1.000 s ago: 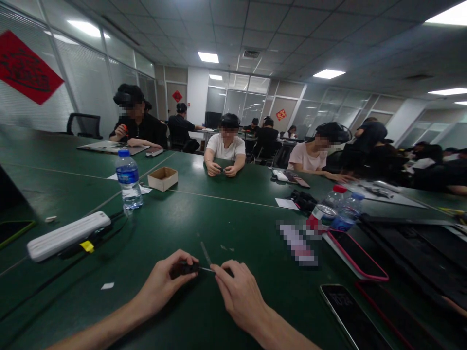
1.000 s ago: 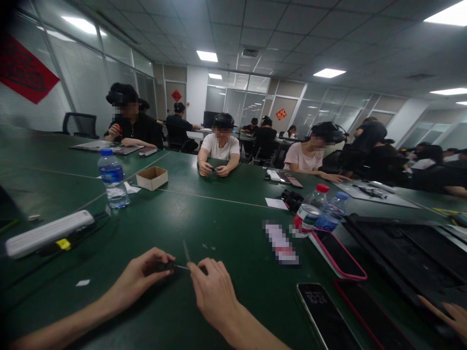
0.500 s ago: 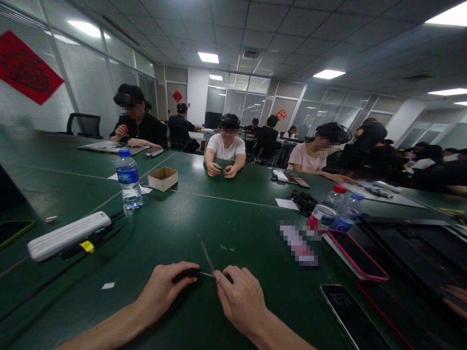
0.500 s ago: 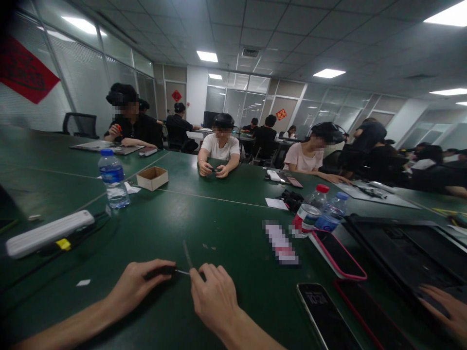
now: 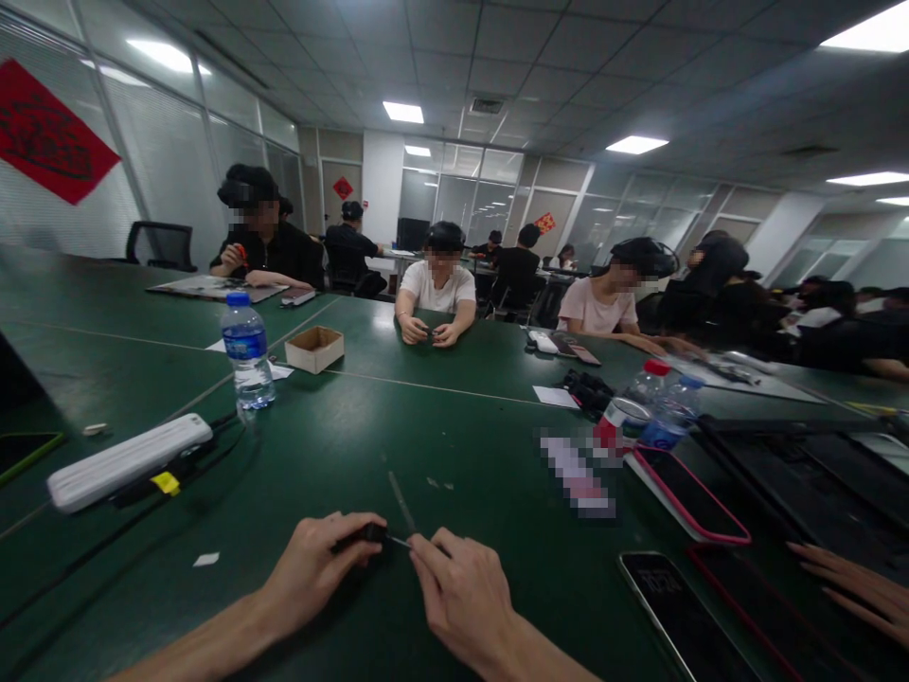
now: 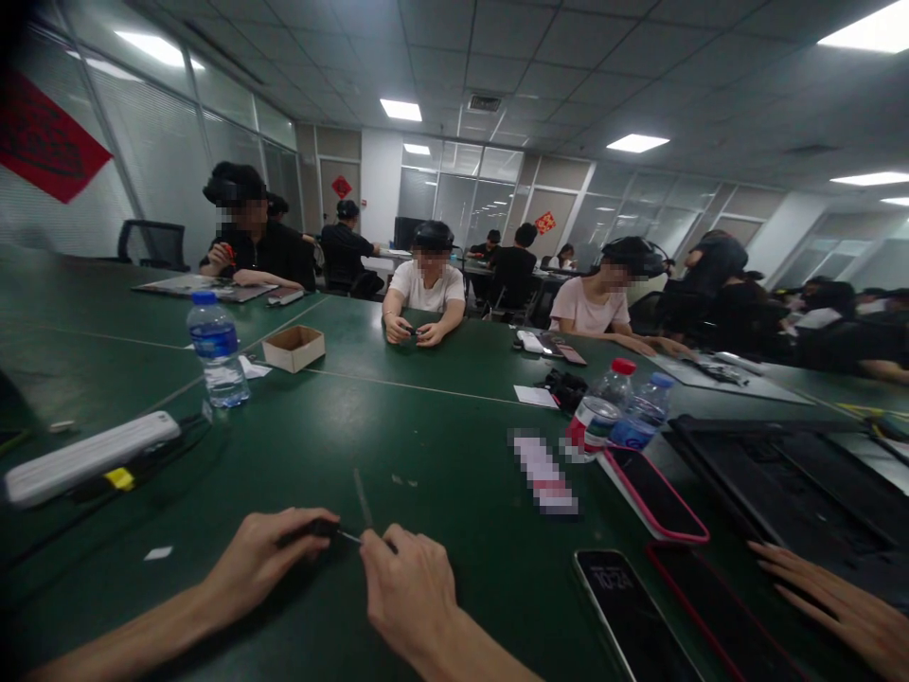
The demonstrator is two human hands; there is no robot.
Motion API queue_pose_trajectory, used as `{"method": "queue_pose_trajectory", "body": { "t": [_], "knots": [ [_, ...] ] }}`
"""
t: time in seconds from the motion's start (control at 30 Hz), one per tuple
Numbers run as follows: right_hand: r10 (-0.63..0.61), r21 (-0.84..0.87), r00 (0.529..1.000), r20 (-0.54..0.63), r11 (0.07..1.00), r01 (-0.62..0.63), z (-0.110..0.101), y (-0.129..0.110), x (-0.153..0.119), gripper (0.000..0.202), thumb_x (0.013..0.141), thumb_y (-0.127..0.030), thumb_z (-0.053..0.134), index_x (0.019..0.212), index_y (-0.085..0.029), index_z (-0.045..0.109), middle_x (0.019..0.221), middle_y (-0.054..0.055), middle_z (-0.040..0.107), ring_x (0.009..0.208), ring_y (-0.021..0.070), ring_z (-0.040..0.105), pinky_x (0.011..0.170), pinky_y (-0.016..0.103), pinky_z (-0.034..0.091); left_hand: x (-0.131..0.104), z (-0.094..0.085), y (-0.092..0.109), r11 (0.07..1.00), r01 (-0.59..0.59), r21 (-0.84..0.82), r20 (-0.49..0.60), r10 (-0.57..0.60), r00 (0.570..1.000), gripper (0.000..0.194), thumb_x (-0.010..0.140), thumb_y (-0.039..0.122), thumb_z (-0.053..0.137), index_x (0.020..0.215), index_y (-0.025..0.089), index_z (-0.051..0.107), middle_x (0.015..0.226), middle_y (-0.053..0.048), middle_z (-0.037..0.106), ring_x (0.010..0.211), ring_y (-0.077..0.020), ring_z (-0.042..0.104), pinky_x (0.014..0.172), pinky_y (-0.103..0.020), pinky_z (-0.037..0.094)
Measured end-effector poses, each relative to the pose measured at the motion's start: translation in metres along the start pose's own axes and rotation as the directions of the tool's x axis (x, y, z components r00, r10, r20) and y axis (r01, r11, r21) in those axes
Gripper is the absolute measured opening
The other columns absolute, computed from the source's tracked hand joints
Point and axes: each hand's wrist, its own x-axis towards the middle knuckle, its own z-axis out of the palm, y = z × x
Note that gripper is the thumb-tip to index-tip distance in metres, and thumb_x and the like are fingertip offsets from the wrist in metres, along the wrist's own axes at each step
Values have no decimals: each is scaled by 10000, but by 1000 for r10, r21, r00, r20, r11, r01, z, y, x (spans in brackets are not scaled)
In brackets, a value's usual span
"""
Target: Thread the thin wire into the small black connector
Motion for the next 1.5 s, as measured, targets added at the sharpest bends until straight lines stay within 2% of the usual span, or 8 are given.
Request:
{"method": "queue_pose_trajectory", "body": {
  "t": [0.2, 0.27, 0.37, 0.4, 0.57, 0.77, 0.97, 1.5],
  "knots": [
    [-15, 80, 995, -99, 997, 23, 0, 2, -2, 234, 947, -259, 374, 971, -231, 605, 762, 6, 597, 610, 98, 511, 564, 226, 278, 2, 0, 5, 995, 72, -74, 45, -69, 997, 242, 884, 343, 541, 1061, 239, 671, 712, 26, 691, 605, -119, 624, 617, -194, 462],
    [-110, 117, 976, -189, 984, 133, 4, -5, -4, 218, 931, -245, 390, 965, -225, 605, 740, 3, 594, 603, 99, 496, 566, 236, 274, 3, 2, 6, 999, 35, -41, 89, -31, 996, 227, 868, 328, 556, 1037, 252, 687, 797, 11, 719, 694, -142, 646, 673, -209, 468],
    [-342, 107, 877, -338, 912, 397, 9, -18, -5, 165, 884, -279, 452, 897, -230, 609, 665, -14, 570, 568, 106, 455, 544, 252, 240, 6, 3, 9, 999, 15, -43, 142, -9, 990, 212, 844, 307, 576, 1008, 259, 702, 932, 4, 728, 837, -169, 652, 782, -233, 461],
    [-371, 102, 867, -333, 900, 424, 10, -19, -4, 155, 880, -278, 462, 884, -228, 609, 653, -16, 563, 563, 105, 446, 543, 252, 237, 7, 2, 10, 997, 47, -63, 135, -39, 990, 216, 844, 313, 573, 1009, 253, 700, 950, 2, 725, 848, -171, 651, 791, -236, 461],
    [-210, 101, 942, -263, 965, 244, 0, -1, 5, 218, 934, -245, 410, 976, -197, 619, 738, 19, 601, 597, 104, 476, 576, 236, 291, 10, -5, 9, 968, 223, -113, 51, -218, 975, 304, 822, 413, 584, 1024, 211, 687, 886, -17, 713, 756, -177, 627, 688, -252, 470],
    [-72, 106, 994, -83, 991, 80, -5, 18, 11, 240, 954, -256, 398, 1031, -209, 620, 810, 22, 605, 649, 97, 513, 591, 215, 320, 9, -5, 10, 966, 223, -129, 53, -218, 975, 322, 796, 435, 612, 1011, 205, 679, 850, -18, 691, 716, -168, 599, 647, -256, 449],
    [-46, 108, 999, -7, 993, 47, -4, 15, 11, 240, 956, -273, 401, 1025, -227, 627, 813, 15, 602, 666, 99, 528, 604, 216, 341, 9, -3, 6, 974, 199, -107, 16, -199, 980, 313, 789, 441, 612, 990, 212, 684, 863, -29, 681, 731, -173, 588, 653, -264, 449],
    [-88, 95, 996, -23, 991, 90, -7, 15, 12, 242, 948, -267, 423, 1008, -203, 649, 795, 20, 612, 652, 91, 527, 586, 209, 350, 8, -2, 5, 975, 185, -122, 8, -186, 983, 322, 800, 399, 610, 1051, 202, 658, 852, -21, 662, 681, -147, 573, 627, -248, 453]
  ]
}}
